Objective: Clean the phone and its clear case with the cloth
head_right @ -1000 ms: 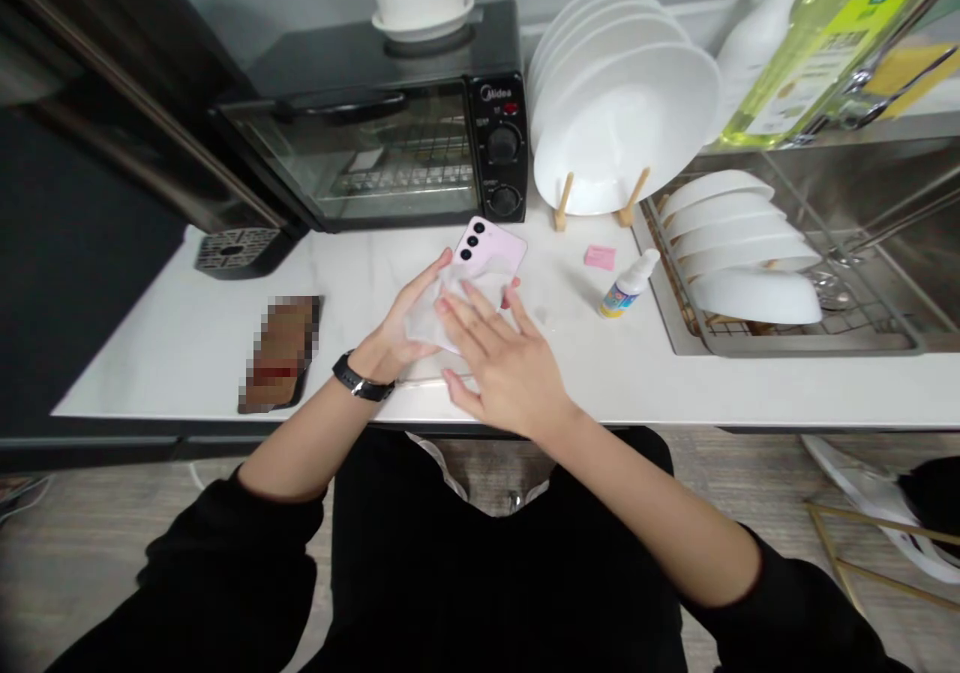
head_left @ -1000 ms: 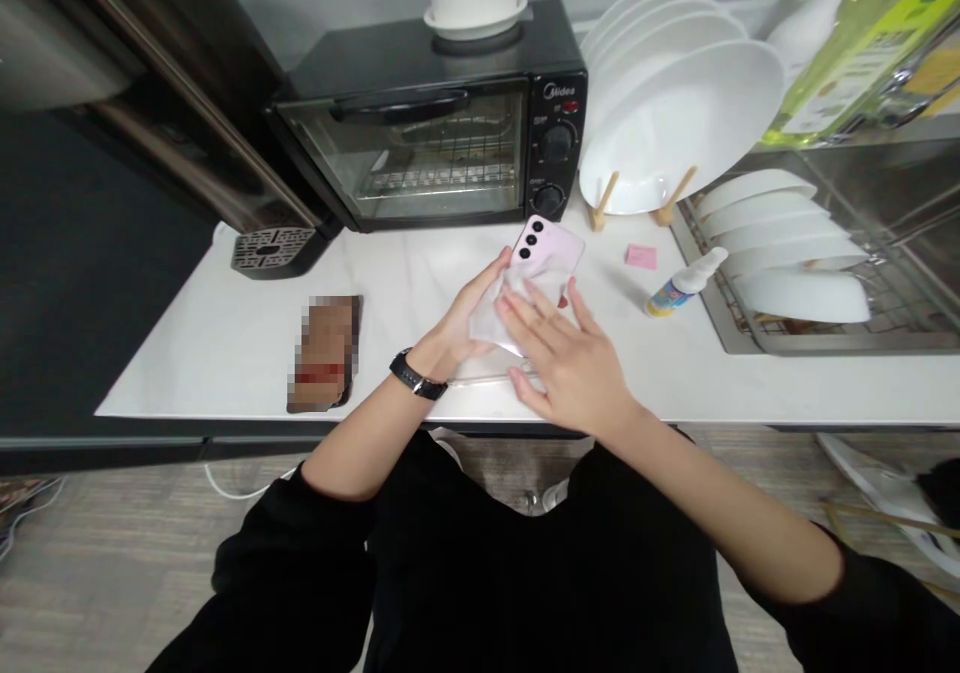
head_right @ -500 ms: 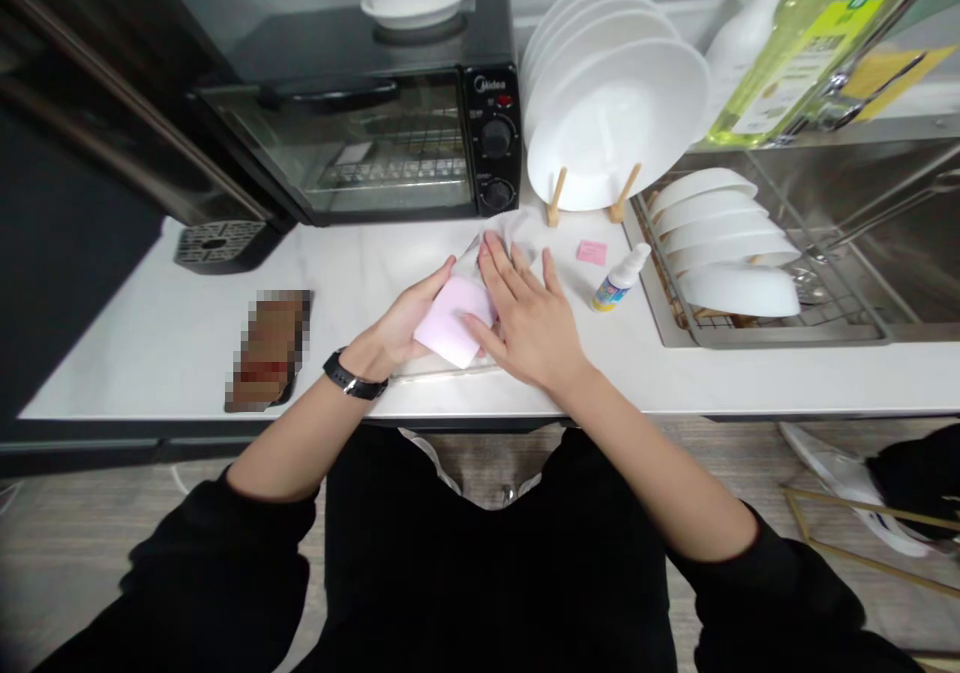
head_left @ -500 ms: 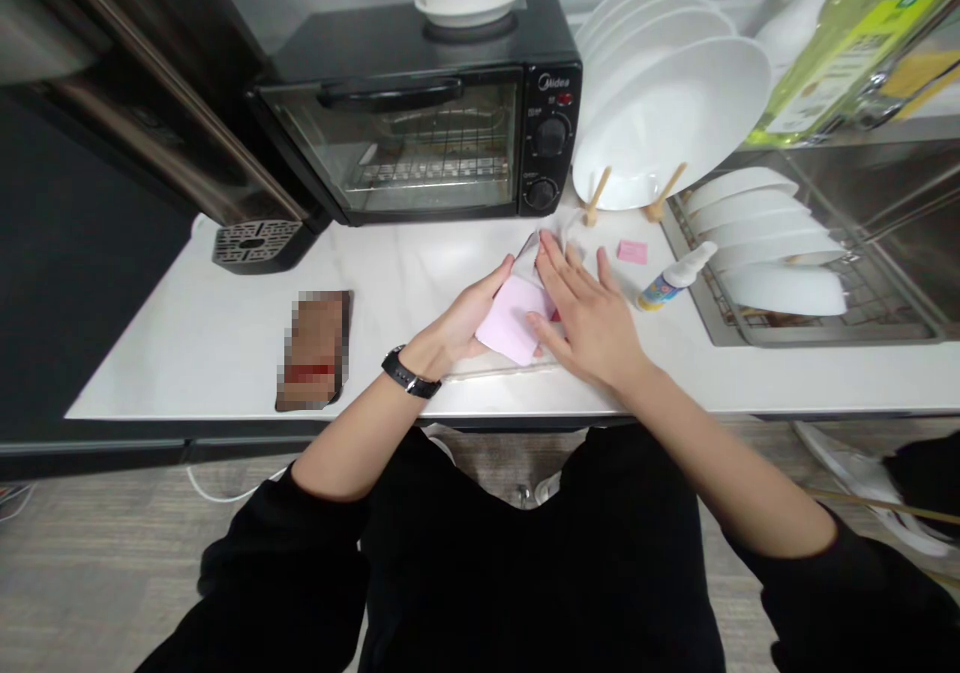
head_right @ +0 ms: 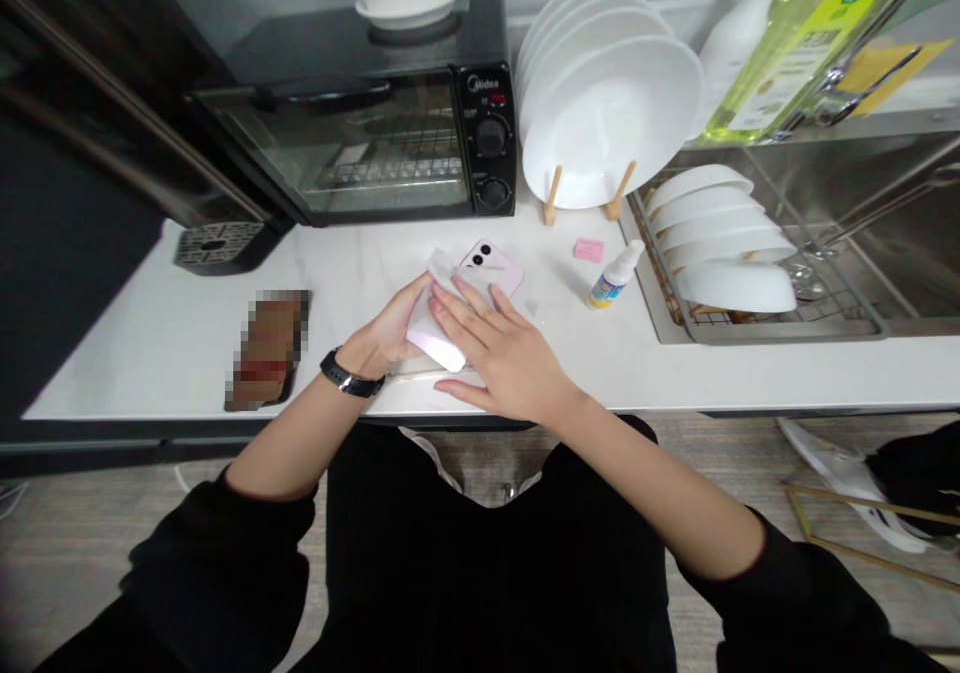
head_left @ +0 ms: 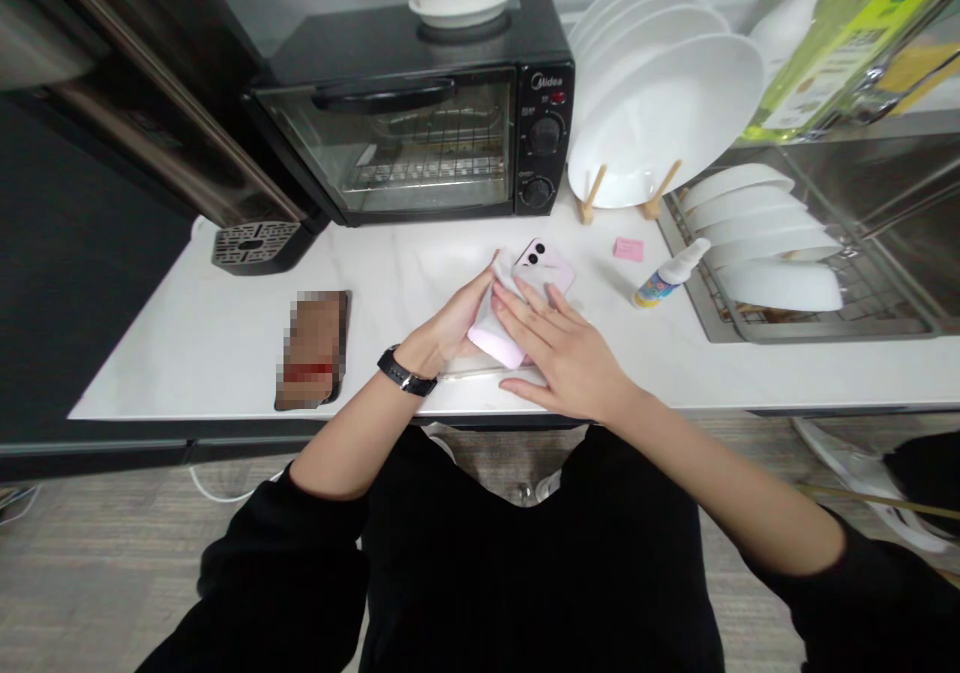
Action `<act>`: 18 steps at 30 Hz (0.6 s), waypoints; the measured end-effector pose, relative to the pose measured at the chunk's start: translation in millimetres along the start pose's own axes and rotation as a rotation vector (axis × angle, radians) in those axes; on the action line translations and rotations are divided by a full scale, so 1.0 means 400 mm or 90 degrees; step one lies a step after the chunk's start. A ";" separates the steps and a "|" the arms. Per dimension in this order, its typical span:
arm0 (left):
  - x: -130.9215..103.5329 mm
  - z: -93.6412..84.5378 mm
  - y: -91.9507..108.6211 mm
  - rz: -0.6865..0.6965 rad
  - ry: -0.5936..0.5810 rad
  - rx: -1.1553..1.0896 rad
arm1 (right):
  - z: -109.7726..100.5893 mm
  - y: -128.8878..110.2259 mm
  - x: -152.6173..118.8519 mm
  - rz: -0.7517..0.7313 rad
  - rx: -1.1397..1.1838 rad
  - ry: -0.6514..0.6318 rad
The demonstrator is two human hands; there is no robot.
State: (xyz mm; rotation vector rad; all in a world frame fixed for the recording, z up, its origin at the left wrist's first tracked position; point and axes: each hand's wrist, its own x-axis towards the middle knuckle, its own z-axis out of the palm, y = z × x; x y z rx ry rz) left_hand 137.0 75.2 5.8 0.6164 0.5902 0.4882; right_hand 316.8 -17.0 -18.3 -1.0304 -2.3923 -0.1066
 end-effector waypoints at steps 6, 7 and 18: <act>-0.019 0.028 0.017 -0.065 0.060 0.065 | -0.030 0.028 -0.035 0.004 -0.030 -0.002; -0.019 0.029 0.016 -0.090 0.042 0.076 | -0.035 0.044 -0.035 0.049 -0.046 0.014; -0.003 -0.007 0.007 -0.040 -0.009 0.035 | 0.001 0.006 0.006 0.028 -0.023 -0.011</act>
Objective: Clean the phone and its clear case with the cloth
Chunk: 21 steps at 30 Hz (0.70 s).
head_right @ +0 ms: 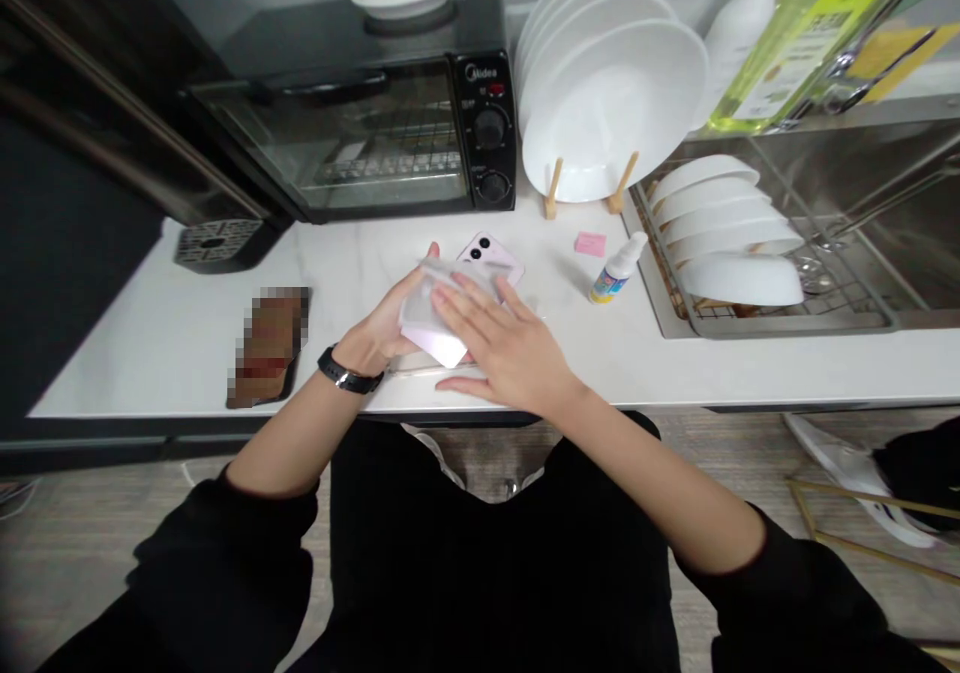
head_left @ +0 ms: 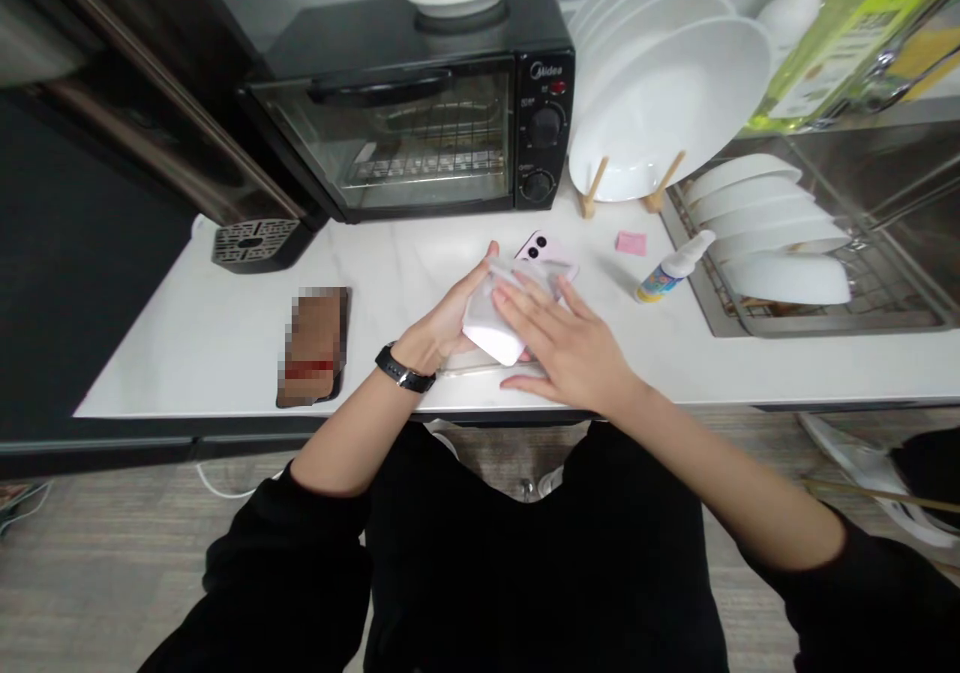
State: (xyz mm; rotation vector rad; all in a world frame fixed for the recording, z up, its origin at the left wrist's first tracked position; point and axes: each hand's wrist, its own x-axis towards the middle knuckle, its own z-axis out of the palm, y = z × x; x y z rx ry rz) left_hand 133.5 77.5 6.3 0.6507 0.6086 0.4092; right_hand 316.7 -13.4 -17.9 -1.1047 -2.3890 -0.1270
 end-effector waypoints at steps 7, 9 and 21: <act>0.003 0.029 0.015 0.018 0.115 -0.023 | 0.003 -0.024 0.015 -0.005 0.034 -0.015; -0.001 0.036 0.023 0.002 0.150 -0.035 | 0.008 -0.042 0.005 -0.043 0.038 -0.029; -0.009 0.045 0.024 0.068 0.134 -0.080 | -0.018 -0.037 -0.027 -0.036 0.008 -0.028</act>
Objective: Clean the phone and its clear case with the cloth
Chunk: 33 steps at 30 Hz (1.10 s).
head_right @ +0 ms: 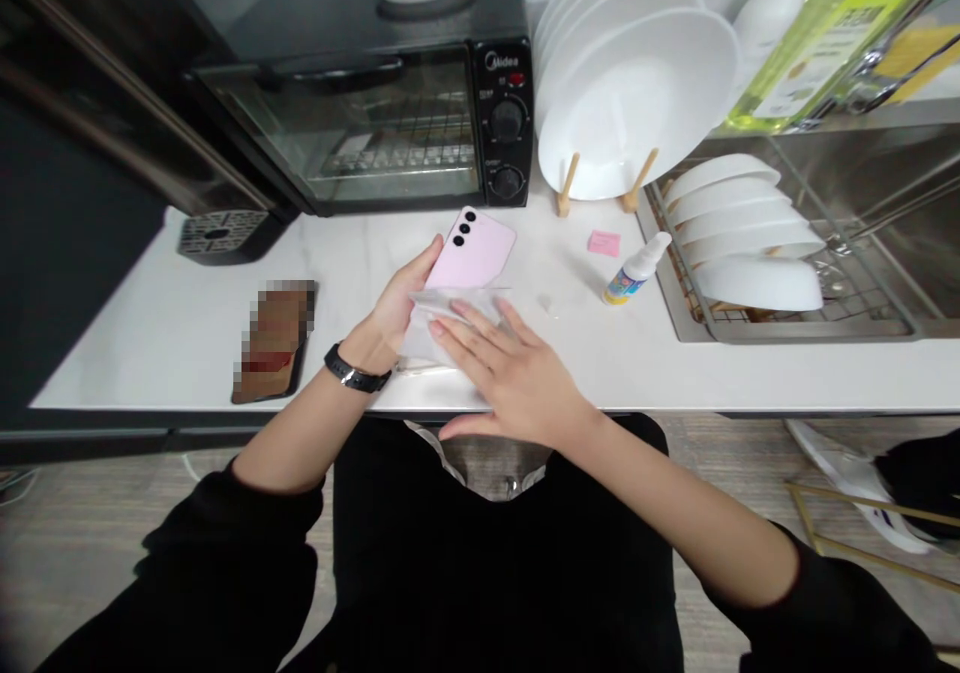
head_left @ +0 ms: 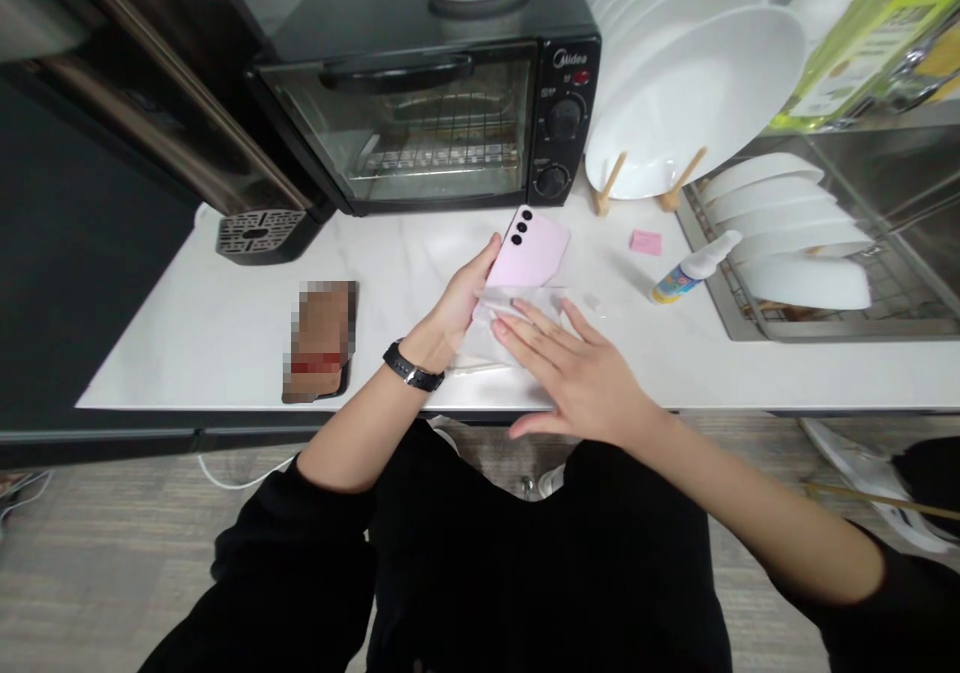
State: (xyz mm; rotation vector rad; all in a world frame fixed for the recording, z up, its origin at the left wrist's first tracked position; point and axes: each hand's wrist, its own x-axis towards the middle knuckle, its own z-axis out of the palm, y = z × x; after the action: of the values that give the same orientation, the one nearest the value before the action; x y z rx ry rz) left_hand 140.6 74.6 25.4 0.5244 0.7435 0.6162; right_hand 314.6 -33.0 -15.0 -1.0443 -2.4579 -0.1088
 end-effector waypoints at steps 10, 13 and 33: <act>-0.002 -0.005 -0.013 -0.017 -0.052 -0.001 | 0.012 -0.011 0.011 0.001 0.036 -0.006; -0.012 0.004 0.004 -0.004 -0.040 -0.002 | 0.014 -0.043 -0.003 -0.012 0.021 -0.020; -0.005 0.009 -0.015 -0.034 -0.026 -0.058 | -0.001 0.024 0.034 0.093 -0.025 -0.001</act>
State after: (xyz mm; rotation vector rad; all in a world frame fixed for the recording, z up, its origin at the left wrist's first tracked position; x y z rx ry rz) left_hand 144.3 68.3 24.7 0.4306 0.6854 0.5846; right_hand 313.4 -17.2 -9.5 -1.2370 -2.3803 -0.1106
